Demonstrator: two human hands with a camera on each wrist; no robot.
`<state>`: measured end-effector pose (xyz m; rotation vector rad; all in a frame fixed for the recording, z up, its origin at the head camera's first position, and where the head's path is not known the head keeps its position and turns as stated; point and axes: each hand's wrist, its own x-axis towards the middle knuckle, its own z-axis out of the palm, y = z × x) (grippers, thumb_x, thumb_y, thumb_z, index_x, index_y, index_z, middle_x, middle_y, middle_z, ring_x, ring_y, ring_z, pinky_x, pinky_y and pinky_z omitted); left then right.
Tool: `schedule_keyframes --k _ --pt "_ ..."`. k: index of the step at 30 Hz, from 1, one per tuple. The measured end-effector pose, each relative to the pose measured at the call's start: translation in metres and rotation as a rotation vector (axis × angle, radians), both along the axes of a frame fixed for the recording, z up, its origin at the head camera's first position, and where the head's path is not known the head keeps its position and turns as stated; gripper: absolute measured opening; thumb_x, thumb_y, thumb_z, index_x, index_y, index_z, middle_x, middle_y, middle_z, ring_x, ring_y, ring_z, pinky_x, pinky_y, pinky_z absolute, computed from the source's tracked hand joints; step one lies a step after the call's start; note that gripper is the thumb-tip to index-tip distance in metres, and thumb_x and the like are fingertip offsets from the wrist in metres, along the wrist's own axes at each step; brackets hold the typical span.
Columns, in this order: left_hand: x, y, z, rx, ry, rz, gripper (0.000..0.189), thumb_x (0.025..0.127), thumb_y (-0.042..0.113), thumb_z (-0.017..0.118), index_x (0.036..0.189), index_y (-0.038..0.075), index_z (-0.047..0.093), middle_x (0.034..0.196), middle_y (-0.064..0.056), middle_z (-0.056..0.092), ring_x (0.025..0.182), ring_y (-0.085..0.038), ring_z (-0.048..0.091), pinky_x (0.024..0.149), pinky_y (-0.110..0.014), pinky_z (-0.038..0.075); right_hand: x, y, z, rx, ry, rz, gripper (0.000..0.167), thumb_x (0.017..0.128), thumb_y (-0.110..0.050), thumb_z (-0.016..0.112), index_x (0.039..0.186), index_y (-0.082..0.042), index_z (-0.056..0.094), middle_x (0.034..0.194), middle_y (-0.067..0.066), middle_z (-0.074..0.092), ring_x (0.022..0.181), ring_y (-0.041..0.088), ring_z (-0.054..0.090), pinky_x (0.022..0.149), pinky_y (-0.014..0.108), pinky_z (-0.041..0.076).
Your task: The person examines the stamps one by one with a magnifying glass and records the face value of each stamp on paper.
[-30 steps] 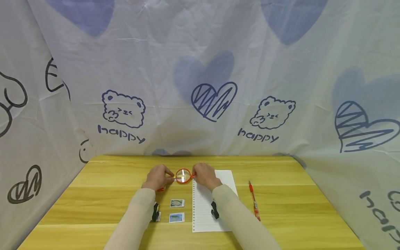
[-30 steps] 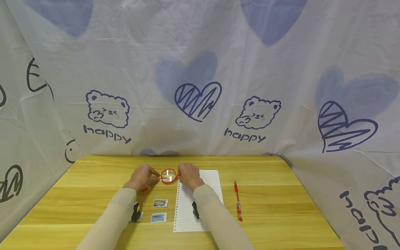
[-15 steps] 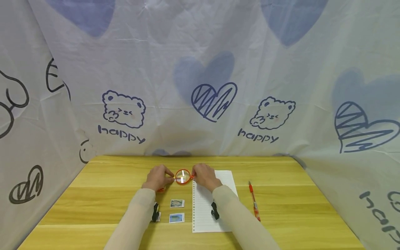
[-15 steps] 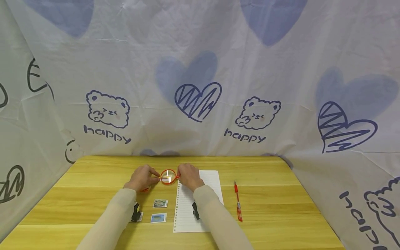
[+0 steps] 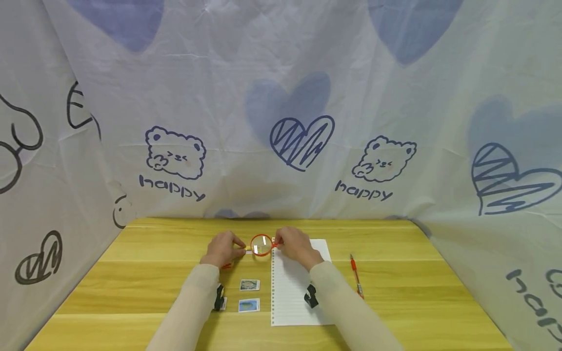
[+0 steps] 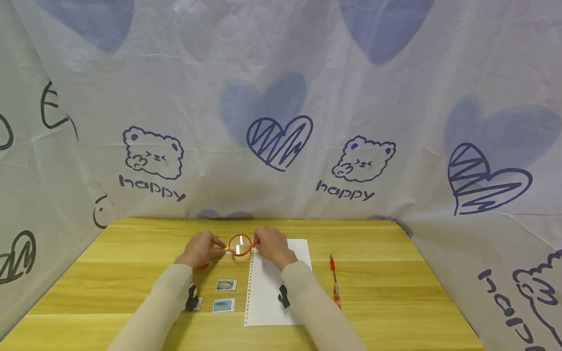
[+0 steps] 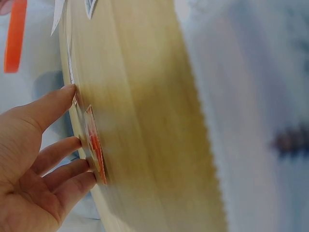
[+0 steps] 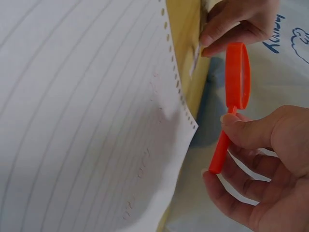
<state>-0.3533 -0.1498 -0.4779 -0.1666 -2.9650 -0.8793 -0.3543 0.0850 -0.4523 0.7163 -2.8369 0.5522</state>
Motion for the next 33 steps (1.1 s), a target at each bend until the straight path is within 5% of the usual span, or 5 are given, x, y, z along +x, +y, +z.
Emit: schedule_keyframes --k 33 --pt "-0.004 0.0 -0.005 0.004 0.023 0.003 0.015 0.087 0.019 0.083 0.101 0.015 0.084 0.123 -0.011 0.076 0.12 -0.036 0.066 0.103 -0.053 0.053 0.04 0.128 0.019 -0.024 -0.069 -0.172 0.01 0.086 -0.003 0.077 0.084 -0.011 0.071 0.084 -0.001 0.069 0.078 0.014 0.059 0.071 0.033 0.049"
